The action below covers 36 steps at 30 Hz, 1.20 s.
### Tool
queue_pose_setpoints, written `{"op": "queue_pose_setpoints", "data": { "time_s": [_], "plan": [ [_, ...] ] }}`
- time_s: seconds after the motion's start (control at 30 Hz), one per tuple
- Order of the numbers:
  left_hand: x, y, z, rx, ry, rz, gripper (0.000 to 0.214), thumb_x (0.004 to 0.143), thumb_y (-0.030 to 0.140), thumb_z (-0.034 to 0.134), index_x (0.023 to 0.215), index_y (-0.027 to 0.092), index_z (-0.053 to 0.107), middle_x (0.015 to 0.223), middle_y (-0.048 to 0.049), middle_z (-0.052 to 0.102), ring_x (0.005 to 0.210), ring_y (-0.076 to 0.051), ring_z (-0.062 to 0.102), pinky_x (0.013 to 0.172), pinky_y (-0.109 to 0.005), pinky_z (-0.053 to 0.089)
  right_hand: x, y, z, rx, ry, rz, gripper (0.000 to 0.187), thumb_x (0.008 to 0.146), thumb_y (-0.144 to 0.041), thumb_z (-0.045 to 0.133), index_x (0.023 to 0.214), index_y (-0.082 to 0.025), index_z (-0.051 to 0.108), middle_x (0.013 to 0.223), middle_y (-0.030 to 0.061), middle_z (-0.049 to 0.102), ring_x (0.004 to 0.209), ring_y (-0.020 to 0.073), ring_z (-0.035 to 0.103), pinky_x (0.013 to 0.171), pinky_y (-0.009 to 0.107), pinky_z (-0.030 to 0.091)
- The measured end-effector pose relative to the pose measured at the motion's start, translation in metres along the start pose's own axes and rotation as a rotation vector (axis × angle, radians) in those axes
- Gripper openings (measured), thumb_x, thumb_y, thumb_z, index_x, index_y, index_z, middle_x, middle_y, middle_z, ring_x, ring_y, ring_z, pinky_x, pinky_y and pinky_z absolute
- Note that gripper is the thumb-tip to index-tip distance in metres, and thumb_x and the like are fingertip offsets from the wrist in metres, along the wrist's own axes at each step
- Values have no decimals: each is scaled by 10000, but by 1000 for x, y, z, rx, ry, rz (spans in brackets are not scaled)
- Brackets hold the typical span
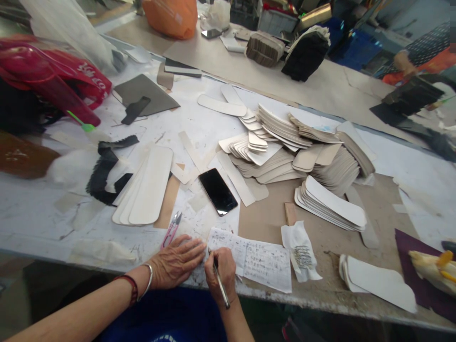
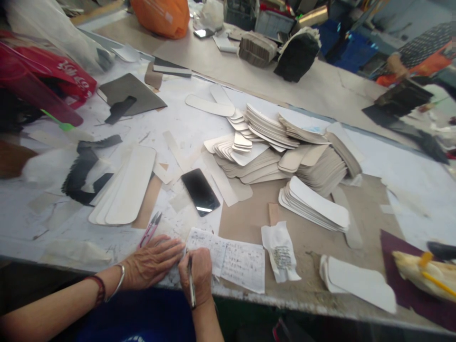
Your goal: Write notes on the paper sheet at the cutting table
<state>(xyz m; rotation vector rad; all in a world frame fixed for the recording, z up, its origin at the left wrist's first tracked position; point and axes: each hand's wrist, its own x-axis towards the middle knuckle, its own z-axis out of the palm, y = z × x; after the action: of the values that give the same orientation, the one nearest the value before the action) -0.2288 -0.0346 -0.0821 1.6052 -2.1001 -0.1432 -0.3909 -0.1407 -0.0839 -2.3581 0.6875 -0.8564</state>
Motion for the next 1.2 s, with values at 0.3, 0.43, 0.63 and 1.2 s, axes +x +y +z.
{"op": "queue_pose_setpoints", "data": {
  "time_s": [0.3,0.43,0.63,1.2],
  "plan": [
    [4,2,-4,12,8,3,316,955,287,387,1172,129,554,1301,-56,512,1263,-219,369,1147,-381,62,3,-3,-2,46,2,11,161,892,-91,406,754,-175,406,667,15,426,636,138,433,586,285,371],
    [3,1,-3,21,6,4,317,954,279,387,1182,129,550,1307,-54,507,1262,-218,369,1147,-379,57,0,-1,-1,29,-16,32,141,892,-94,417,777,-175,423,677,15,432,638,137,431,582,285,367],
    [5,2,-6,17,19,8,322,968,288,360,1172,128,552,1292,-53,518,1257,-213,370,1147,-369,54,-1,0,-1,23,3,33,138,889,-81,415,785,-173,415,675,12,432,631,132,431,575,284,361],
    [4,2,-5,27,35,7,308,957,283,390,1167,128,554,1295,-51,515,1256,-214,371,1148,-376,59,7,-10,-5,22,112,15,132,886,-54,392,810,-160,413,693,22,440,650,130,439,587,255,400]
  ]
}}
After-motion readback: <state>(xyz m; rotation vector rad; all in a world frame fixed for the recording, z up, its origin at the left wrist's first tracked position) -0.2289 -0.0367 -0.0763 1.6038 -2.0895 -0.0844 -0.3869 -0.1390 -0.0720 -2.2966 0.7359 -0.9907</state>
